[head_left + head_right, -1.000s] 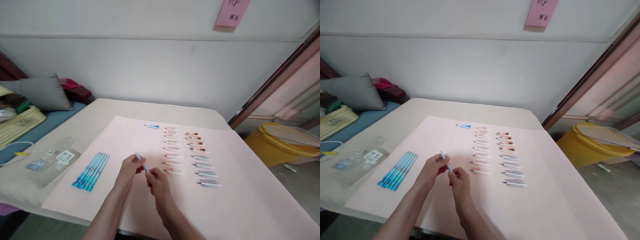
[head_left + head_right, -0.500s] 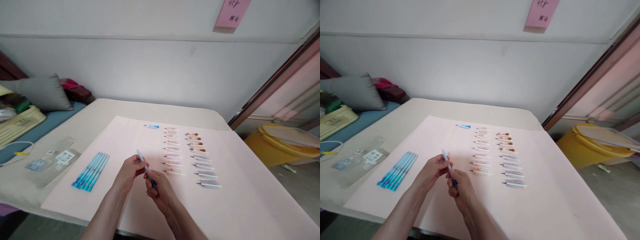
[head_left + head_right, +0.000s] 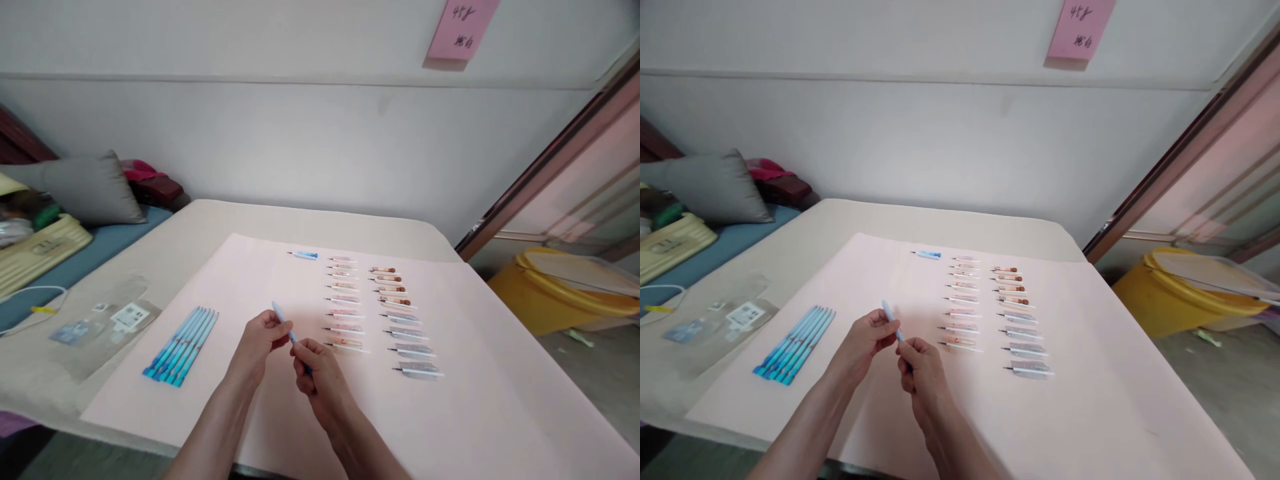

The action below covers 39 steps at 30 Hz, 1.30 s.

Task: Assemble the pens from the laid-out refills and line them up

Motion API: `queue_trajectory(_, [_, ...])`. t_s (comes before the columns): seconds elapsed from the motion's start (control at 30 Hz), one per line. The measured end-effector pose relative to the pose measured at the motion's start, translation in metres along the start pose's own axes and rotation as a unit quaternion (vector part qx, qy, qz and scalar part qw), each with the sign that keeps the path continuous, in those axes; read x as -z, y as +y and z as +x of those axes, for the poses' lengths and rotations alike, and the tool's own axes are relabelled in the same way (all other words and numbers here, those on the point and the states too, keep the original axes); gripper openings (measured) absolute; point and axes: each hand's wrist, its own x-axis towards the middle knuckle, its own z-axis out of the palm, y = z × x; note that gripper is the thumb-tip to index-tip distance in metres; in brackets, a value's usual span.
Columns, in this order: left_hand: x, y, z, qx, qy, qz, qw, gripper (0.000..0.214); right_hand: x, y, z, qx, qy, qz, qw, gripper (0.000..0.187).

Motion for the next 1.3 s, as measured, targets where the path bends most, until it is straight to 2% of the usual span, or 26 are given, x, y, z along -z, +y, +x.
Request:
queue_trajectory(0.2, [0.0018,0.0038,0.0026,0.033,-0.036,-0.104,0.993,0.028,0.0008,-0.0014,0.0003,0.003,0.001,-0.004,1.000,0.019])
queue_trajectory(0.33, [0.0032,0.0020,0.0041,-0.004,0.003,-0.091,0.996,0.018,-0.0017,-0.0003,-0.0002,0.016,0.001,-0.025,1.000,0.018])
queue_trajectory(0.43, [0.0033,0.0012,0.0035,-0.008,0.023,-0.080,0.997,0.019,-0.0029,0.0012,-0.0005,0.019,0.012,-0.044,0.999,0.018])
queue_trajectory(0.57, [0.0018,0.0034,0.0015,0.043,-0.041,-0.107,0.992,0.032,-0.0013,0.0010,-0.0006,0.019,0.022,-0.038,0.999,0.018])
queue_trajectory(0.63, [0.0011,0.0035,0.0014,0.049,-0.057,-0.103,0.992,0.031,-0.0008,0.0005,-0.0004,0.020,0.018,-0.033,0.999,0.019])
queue_trajectory(0.73, [0.0009,0.0020,0.0023,0.011,-0.007,-0.040,0.999,0.020,-0.0017,0.0004,-0.0002,0.019,0.012,-0.041,0.999,0.020])
queue_trajectory(0.8, [0.0011,0.0012,0.0025,0.003,0.014,-0.019,1.000,0.020,-0.0026,0.0005,-0.0001,0.020,0.016,-0.046,0.999,0.020])
queue_trajectory(0.97, [0.0009,0.0013,0.0015,0.061,-0.068,-0.076,0.993,0.029,-0.0031,-0.0007,-0.0002,0.020,0.017,-0.038,0.999,0.021])
queue_trajectory(1.07, [-0.0004,-0.0007,0.0018,0.032,-0.044,-0.053,0.997,0.020,-0.0042,-0.0011,-0.0002,0.026,0.019,-0.050,0.998,0.021])
queue_trajectory(1.17, [-0.0017,-0.0020,0.0018,0.022,-0.011,-0.041,0.999,0.020,-0.0055,-0.0010,-0.0002,0.025,0.032,-0.062,0.997,0.021])
queue_trajectory(1.3, [-0.0027,0.0000,0.0003,0.058,-0.067,-0.090,0.992,0.027,-0.0046,-0.0012,-0.0003,0.016,0.021,-0.039,0.999,0.025])
